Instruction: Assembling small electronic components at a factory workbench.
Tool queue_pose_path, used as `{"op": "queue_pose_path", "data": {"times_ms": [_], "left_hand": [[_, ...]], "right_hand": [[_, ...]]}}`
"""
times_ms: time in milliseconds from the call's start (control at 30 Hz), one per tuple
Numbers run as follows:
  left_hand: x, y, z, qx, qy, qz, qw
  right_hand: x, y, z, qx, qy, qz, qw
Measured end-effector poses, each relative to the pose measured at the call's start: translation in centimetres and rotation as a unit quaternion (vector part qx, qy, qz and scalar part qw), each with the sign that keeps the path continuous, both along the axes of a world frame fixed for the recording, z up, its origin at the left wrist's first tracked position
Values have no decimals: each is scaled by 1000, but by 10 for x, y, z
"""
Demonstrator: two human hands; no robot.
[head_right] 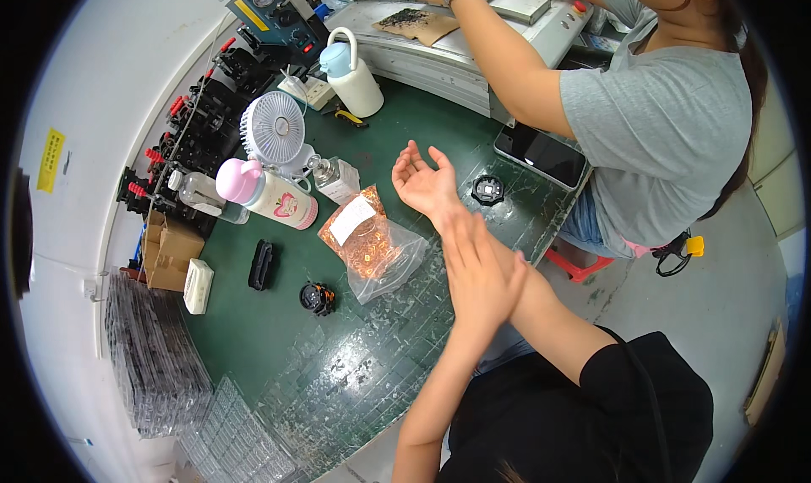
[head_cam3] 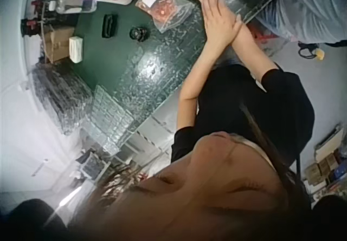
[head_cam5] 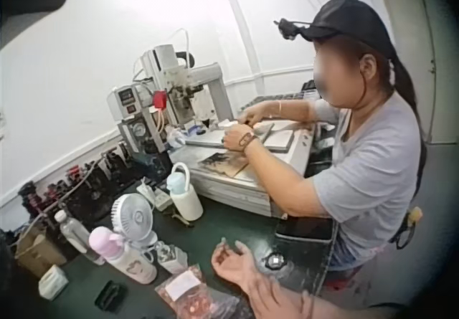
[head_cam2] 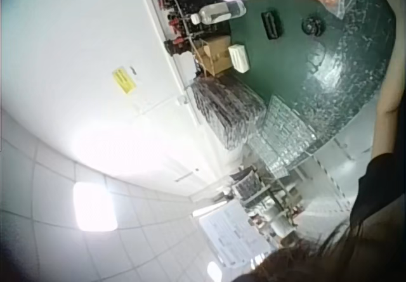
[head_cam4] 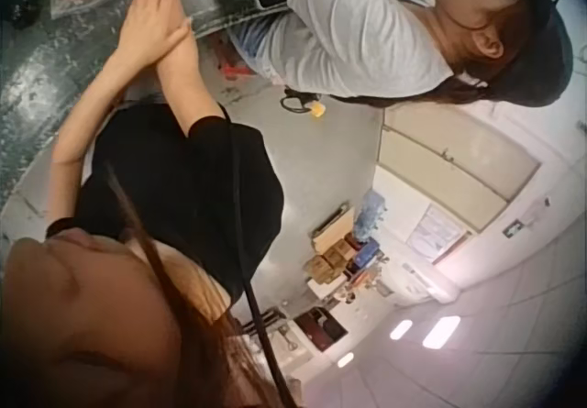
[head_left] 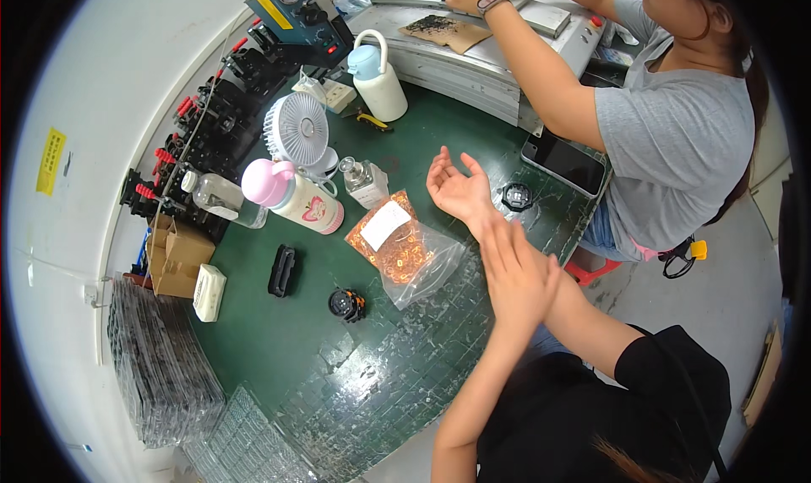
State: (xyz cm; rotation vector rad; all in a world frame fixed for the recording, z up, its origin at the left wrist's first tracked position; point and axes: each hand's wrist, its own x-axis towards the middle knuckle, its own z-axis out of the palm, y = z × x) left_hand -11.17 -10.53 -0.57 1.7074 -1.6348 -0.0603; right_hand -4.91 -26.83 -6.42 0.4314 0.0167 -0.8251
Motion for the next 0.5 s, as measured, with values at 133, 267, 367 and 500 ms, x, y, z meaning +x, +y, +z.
{"op": "queue_pose_path", "data": {"times_ms": [133, 267, 367, 500], "left_hand": [[28, -31, -6, 1, -16, 41, 999], [48, -33, -9, 62, 28, 92, 993], [42, -33, -1, 70, 27, 131, 989], [22, -42, 13, -15, -127, 115, 985]], "right_hand": [[-4, -2, 5, -28, -53, -16, 998], [-2, 3, 14, -48, -48, -8, 998], [-10, 2, 22, -64, -81, -12, 995], [-12, -8, 13, -11, -14, -45, 999]]}}
